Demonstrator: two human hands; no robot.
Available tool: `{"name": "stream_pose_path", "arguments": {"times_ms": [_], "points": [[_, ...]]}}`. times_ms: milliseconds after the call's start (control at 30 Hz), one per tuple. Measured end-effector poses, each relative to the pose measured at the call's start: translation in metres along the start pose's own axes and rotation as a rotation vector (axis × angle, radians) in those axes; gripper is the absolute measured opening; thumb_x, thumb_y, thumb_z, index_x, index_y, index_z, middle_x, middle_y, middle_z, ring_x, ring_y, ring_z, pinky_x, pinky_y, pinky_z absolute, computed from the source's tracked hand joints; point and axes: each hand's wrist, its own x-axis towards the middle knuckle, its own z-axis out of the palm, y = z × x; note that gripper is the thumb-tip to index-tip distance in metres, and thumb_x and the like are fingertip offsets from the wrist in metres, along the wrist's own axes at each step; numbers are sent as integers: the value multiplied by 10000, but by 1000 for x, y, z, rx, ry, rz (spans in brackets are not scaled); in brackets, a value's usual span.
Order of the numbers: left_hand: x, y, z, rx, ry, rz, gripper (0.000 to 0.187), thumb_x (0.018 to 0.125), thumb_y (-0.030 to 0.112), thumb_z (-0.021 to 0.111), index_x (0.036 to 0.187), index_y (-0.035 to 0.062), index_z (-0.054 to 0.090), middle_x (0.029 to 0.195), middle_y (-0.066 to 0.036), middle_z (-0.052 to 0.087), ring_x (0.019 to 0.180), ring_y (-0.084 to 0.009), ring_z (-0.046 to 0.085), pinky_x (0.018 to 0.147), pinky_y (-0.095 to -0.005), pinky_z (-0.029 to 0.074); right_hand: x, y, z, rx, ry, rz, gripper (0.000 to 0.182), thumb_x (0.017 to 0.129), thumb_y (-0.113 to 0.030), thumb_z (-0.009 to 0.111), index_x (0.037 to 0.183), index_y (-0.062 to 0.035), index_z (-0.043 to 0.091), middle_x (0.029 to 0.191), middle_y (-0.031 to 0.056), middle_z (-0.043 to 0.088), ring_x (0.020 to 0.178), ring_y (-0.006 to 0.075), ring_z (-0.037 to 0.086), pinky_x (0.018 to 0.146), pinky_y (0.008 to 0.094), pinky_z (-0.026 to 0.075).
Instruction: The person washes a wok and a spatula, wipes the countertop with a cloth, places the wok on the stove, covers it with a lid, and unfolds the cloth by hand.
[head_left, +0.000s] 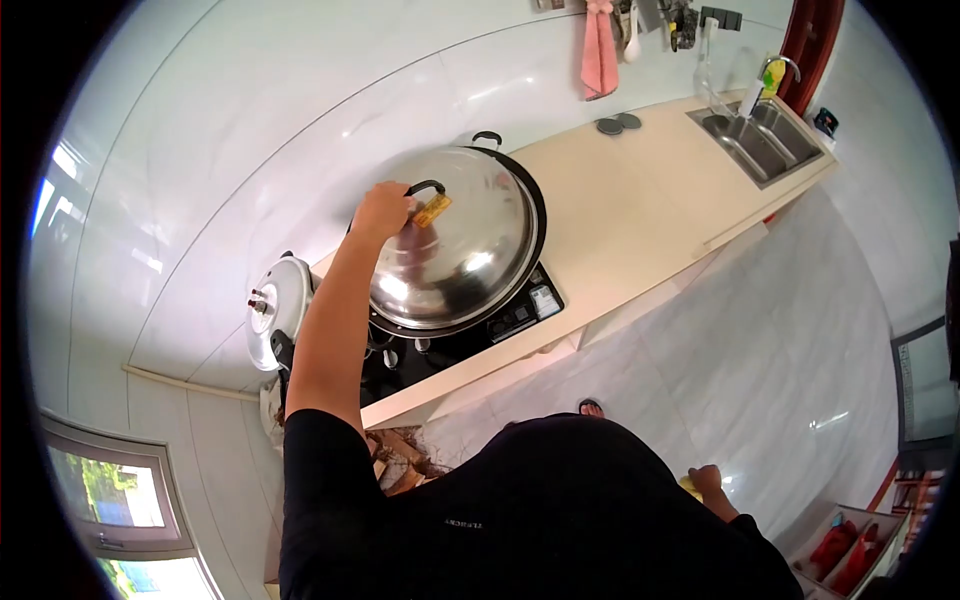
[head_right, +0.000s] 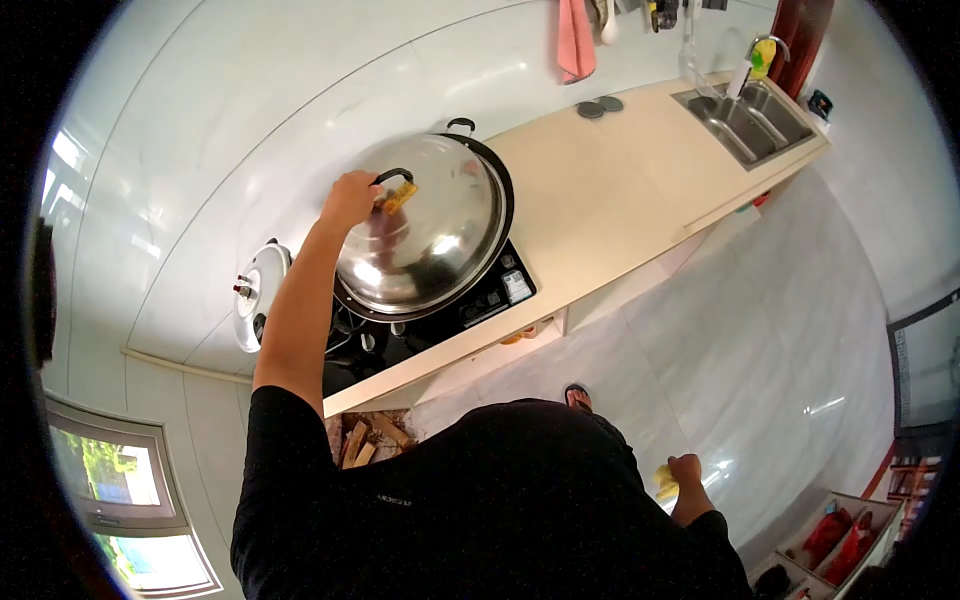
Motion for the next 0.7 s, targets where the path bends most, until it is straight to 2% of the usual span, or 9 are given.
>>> {"name": "stream_pose_path", "arguments": {"times_ms": [100,167,300,400,500,533,633,700], "points": [[-2,4,-5,37,-37,-13,224,942,207,568,1098,101,688,1114,-164,654,1038,-378,616,893,-465,506,-26,-65,-67,229,29,200,464,815,-402,553,759,32,707,797,272,672,824,432,669,842,480,534],[-4,6,-4,-21,-11,-9,243,941,212,567,1123,107,689,1116,-170,660,1034,-385,618,892,-464,506,-7,-81,-77,336,149,162,409,785,-396,648,782,4,732,787,241,684,769,395,680,738,472,543],[1,-13,9,-52,2,-23,325,921,257,602,1214,132,662,1146,-169,650,1052,-379,617,897,-461,506,9,-119,-123,391,232,78,414,801,-398,648,791,7,730,782,230,688,780,386,683,736,457,543],[-16,7,-9,-131,45,-56,413,899,315,638,1274,145,620,1200,-153,625,1064,-365,616,894,-459,506,11,-139,-146,448,258,90,411,819,-396,633,792,2,733,778,222,692,777,377,686,736,456,542],[-46,13,-19,-147,239,-39,463,888,344,656,1304,151,590,1254,-137,594,1084,-363,612,895,-460,501,14,-141,-147,452,260,61,410,826,-391,626,785,4,731,776,220,693,768,377,686,726,457,542],[-59,12,-19,-173,316,-42,459,894,326,663,1311,149,587,1262,-123,588,1026,-328,631,838,-426,514,14,-138,-144,443,256,40,411,827,-389,625,783,6,731,776,220,694,765,379,685,721,457,542],[-126,25,-23,-345,386,-264,479,893,281,683,1334,132,571,1236,-119,597,924,-272,629,750,-373,522,2,-128,-131,456,202,119,418,806,-382,635,775,26,721,762,228,689,746,377,686,707,456,542],[-175,19,10,-296,513,-315,514,887,224,709,1354,84,549,1265,-161,561,829,-233,598,702,-342,519,-3,-109,-108,443,81,207,406,803,-379,629,812,14,731,810,230,700,789,380,690,742,457,547]]}}
